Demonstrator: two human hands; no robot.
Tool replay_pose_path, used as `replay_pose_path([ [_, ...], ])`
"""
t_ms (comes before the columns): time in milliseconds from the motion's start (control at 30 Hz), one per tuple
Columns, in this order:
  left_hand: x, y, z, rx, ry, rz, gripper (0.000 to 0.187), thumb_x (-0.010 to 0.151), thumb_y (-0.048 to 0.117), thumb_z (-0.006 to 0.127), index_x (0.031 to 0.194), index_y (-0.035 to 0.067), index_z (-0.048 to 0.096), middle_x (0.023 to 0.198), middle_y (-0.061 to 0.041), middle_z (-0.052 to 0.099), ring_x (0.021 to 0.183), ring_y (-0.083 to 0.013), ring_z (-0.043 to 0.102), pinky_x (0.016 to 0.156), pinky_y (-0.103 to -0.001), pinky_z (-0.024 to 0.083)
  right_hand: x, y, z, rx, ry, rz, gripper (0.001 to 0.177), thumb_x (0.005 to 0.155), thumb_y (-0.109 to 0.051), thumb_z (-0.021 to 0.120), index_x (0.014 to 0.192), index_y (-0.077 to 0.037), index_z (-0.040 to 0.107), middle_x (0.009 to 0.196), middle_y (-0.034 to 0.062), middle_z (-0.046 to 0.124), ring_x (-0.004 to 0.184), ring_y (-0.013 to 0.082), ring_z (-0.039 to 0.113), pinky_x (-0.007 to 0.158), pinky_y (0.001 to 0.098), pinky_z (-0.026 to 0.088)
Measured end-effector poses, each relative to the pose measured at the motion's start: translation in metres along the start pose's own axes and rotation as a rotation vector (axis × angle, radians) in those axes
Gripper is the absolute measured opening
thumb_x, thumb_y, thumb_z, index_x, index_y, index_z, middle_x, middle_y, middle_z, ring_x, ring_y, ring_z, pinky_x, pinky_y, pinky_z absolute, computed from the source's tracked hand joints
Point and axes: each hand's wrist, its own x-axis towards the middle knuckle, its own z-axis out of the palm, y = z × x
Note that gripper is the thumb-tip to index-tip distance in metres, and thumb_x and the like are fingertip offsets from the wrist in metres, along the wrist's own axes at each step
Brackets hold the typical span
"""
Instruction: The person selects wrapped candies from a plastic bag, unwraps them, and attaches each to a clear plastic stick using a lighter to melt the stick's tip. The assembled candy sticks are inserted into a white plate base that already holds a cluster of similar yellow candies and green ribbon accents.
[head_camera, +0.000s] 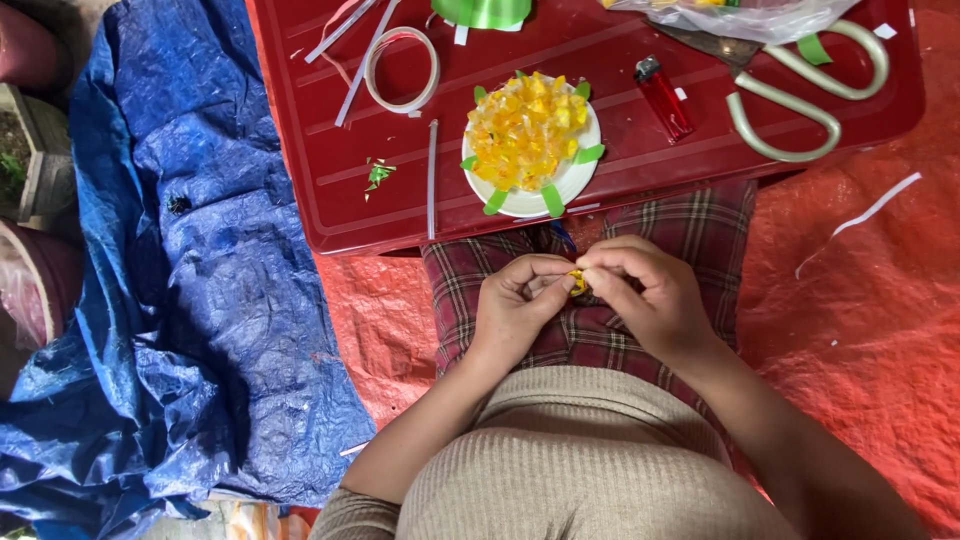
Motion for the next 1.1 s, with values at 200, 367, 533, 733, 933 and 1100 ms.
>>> replay_pose_path([
  [200, 0.001, 0.001, -0.005, -0.181, 0.002, -0.108, 0.019, 0.091, -0.007, 0.071, 0.110, -0.004, 0.072, 0.096, -0.013, 0.076, 0.084, -0.0113, 0.073, 0.078, -0.024, 0.062, 0.003, 0.000, 0.004, -0.012, -0.039, 0.076, 0.022, 0.097, -0.010, 0.068, 0.116, 0.000, 0.072, 0.108, 0.0132, 0.074, 0.084, 0.0241, 0.070, 0.077, 0.0363, 0.055],
  [367, -0.001, -0.022, -0.004, -0.173, 0.054, -0.001, 0.016, 0.088, -0.009, 0.074, 0.103, -0.002, 0.074, 0.100, -0.013, 0.076, 0.092, -0.0138, 0.075, 0.082, -0.025, 0.061, 0.006, -0.004, 0.014, -0.375, -0.021, -0.185, 0.007, 0.098, -0.009, 0.069, 0.102, -0.007, 0.074, 0.095, 0.0032, 0.072, 0.079, 0.0191, 0.068, 0.080, 0.0333, 0.054],
  [533, -0.005, -0.020, -0.011, -0.213, 0.074, 0.066, 0.019, 0.088, -0.008, 0.075, 0.105, -0.001, 0.074, 0.102, -0.012, 0.074, 0.095, -0.0142, 0.072, 0.081, -0.026, 0.060, 0.015, 0.002, 0.023, -0.581, 0.001, -0.464, 0.011, 0.089, 0.004, 0.072, 0.096, -0.005, 0.072, 0.089, 0.0043, 0.071, 0.078, 0.0203, 0.067, 0.082, 0.0342, 0.054],
  [733, -0.012, -0.022, -0.023, -0.313, 0.109, 0.069, 0.016, 0.084, -0.009, 0.079, 0.098, -0.002, 0.075, 0.102, -0.016, 0.073, 0.093, -0.0194, 0.073, 0.077, -0.030, 0.062, 0.019, -0.002, 0.040, -0.503, -0.017, -0.453, 0.009, 0.088, -0.003, 0.075, 0.097, -0.007, 0.075, 0.092, 0.0014, 0.074, 0.077, 0.0174, 0.067, 0.080, 0.0322, 0.056],
  [933, -0.018, -0.014, -0.054, -0.646, 0.202, 0.009, 0.012, 0.085, -0.013, 0.073, 0.096, -0.009, 0.070, 0.094, -0.024, 0.069, 0.083, -0.0308, 0.074, 0.071, -0.039, 0.067, 0.044, -0.018, 0.061, -0.424, -0.105, -0.499, 0.025, 0.094, -0.013, 0.071, 0.117, -0.002, 0.073, 0.099, 0.0076, 0.074, 0.078, 0.0179, 0.070, 0.077, 0.0328, 0.057],
  [1100, -0.018, 0.007, -0.108, -0.631, 0.283, 0.126, 0.010, 0.091, -0.010, 0.068, 0.096, -0.002, 0.071, 0.096, -0.023, 0.070, 0.087, -0.0301, 0.073, 0.077, -0.036, 0.064, 0.101, -0.028, 0.108, -0.649, -0.364, -0.485, 0.028, 0.089, 0.007, 0.069, 0.116, 0.012, 0.066, 0.095, 0.0324, 0.066, 0.074, 0.0452, 0.069, 0.066, 0.0543, 0.058],
])
